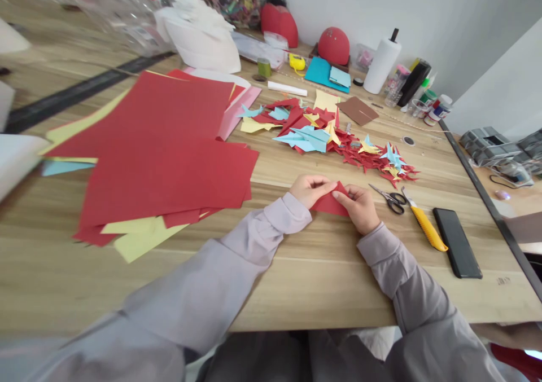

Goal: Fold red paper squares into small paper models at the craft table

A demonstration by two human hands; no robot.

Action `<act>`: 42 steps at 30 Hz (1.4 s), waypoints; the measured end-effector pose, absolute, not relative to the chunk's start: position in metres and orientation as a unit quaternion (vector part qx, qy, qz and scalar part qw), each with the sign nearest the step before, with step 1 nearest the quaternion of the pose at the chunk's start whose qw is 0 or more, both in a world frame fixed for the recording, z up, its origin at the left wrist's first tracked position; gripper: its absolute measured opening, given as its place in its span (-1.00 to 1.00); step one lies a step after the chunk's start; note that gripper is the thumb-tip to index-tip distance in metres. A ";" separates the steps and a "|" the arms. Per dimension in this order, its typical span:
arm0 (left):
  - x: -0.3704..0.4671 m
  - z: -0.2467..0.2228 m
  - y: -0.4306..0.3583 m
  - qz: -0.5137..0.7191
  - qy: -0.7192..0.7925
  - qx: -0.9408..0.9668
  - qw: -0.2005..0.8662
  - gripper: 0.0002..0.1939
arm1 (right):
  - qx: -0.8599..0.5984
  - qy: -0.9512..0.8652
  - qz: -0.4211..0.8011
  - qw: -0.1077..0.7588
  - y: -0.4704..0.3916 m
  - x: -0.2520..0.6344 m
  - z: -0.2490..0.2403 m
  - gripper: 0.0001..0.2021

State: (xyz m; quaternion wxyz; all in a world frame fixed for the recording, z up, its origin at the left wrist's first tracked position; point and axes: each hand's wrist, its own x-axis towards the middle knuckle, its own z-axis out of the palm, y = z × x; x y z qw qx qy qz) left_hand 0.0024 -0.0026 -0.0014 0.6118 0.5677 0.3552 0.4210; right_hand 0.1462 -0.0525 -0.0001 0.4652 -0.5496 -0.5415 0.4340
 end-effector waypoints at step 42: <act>0.000 -0.008 0.003 0.333 0.364 0.634 0.595 -0.85 | -0.521 -0.514 0.452 0.510 -0.049 0.149 -0.001 -0.64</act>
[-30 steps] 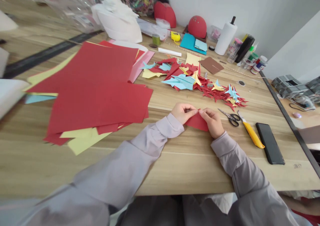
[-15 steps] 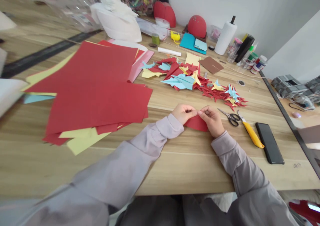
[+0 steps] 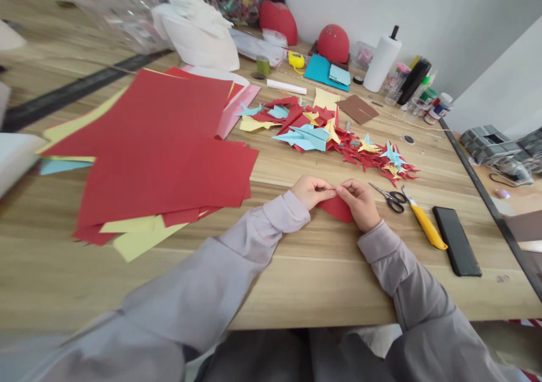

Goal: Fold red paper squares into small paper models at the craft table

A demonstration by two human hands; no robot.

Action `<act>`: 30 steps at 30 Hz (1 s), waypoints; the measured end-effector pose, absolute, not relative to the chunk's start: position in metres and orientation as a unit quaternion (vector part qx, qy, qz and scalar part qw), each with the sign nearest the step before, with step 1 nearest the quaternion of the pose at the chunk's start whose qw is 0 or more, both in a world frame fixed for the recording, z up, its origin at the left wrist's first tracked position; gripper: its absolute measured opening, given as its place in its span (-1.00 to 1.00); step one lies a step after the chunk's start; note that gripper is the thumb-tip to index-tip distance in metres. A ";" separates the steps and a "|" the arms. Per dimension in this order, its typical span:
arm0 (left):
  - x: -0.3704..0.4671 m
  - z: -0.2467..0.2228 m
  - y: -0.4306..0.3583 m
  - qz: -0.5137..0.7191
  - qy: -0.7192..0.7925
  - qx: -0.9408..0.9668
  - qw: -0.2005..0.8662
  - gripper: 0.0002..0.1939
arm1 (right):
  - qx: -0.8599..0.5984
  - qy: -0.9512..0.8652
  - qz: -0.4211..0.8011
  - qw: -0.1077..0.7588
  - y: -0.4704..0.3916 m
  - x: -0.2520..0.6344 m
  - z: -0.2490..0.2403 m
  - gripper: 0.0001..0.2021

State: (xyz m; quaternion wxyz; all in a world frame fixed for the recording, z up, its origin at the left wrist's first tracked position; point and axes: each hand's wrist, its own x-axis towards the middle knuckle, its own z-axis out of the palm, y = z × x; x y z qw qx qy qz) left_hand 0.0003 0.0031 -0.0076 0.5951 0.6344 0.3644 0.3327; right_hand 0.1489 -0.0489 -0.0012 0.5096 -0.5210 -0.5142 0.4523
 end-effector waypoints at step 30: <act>0.000 -0.001 0.001 0.342 0.358 0.622 0.607 -0.77 | -0.495 -0.451 0.502 0.548 -0.052 0.148 0.001 -0.65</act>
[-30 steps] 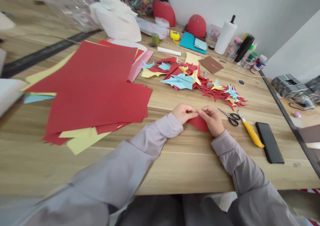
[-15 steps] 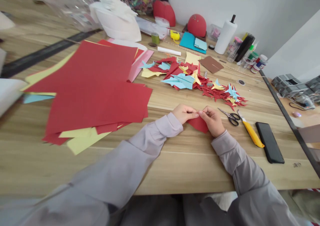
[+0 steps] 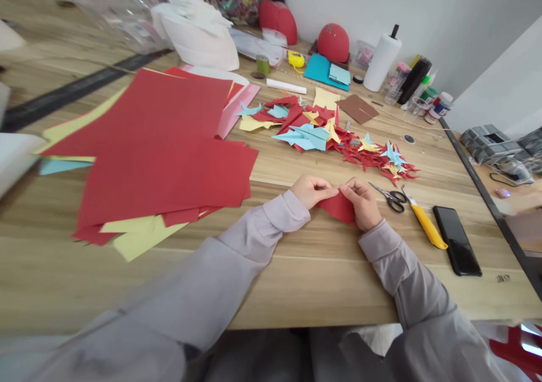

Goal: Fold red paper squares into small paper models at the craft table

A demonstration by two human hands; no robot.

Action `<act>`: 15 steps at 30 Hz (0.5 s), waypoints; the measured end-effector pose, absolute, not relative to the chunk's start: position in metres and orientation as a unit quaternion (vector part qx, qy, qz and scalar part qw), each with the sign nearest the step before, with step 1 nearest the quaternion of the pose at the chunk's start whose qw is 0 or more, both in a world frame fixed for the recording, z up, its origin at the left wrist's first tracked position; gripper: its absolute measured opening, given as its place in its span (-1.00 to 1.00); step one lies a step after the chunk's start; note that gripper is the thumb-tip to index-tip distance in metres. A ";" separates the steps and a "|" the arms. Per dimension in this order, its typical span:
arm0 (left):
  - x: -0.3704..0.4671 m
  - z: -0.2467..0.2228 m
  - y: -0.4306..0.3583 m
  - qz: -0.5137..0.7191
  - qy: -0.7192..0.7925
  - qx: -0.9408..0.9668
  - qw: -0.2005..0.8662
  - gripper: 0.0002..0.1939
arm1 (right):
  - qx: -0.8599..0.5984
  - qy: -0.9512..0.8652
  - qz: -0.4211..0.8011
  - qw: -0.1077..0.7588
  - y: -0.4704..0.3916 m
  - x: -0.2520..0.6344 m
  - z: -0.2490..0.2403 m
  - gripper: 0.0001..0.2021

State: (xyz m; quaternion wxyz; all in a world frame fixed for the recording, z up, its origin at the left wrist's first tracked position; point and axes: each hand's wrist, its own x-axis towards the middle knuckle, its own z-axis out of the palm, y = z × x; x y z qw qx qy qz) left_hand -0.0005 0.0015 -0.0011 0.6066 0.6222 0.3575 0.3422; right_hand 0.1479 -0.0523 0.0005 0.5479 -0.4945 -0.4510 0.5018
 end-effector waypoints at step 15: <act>0.000 -0.001 0.002 0.415 0.383 0.601 0.566 -0.46 | -0.513 -0.400 0.495 0.576 -0.049 0.148 0.001 -0.61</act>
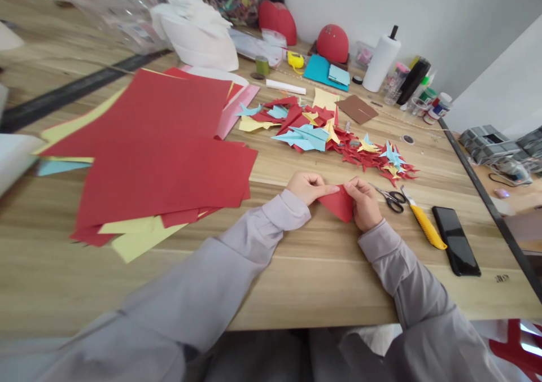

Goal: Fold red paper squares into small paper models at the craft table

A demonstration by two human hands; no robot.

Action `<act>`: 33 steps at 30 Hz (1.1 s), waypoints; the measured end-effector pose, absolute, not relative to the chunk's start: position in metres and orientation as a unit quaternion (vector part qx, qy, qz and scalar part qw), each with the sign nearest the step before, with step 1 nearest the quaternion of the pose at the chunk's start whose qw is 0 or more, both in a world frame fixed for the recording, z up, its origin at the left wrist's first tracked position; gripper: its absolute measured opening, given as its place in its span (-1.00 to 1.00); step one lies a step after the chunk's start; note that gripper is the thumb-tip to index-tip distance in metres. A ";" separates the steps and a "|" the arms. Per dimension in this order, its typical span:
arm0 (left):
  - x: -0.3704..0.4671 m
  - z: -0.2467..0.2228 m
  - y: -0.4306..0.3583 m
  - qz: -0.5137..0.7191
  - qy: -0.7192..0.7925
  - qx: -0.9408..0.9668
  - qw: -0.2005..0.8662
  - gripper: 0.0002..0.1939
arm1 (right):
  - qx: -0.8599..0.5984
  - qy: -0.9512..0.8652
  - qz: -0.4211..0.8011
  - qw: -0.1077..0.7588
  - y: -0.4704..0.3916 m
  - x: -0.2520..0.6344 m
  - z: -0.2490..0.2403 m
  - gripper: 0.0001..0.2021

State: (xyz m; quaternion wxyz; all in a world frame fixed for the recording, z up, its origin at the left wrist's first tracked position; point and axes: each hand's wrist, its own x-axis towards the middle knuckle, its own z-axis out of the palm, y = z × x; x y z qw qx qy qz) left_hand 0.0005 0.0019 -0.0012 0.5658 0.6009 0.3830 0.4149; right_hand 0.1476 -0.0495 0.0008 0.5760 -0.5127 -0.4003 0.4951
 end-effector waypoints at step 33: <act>-0.006 0.001 0.003 0.323 0.328 0.584 0.668 -0.72 | -0.496 -0.440 0.526 0.533 -0.051 0.150 0.003 -0.63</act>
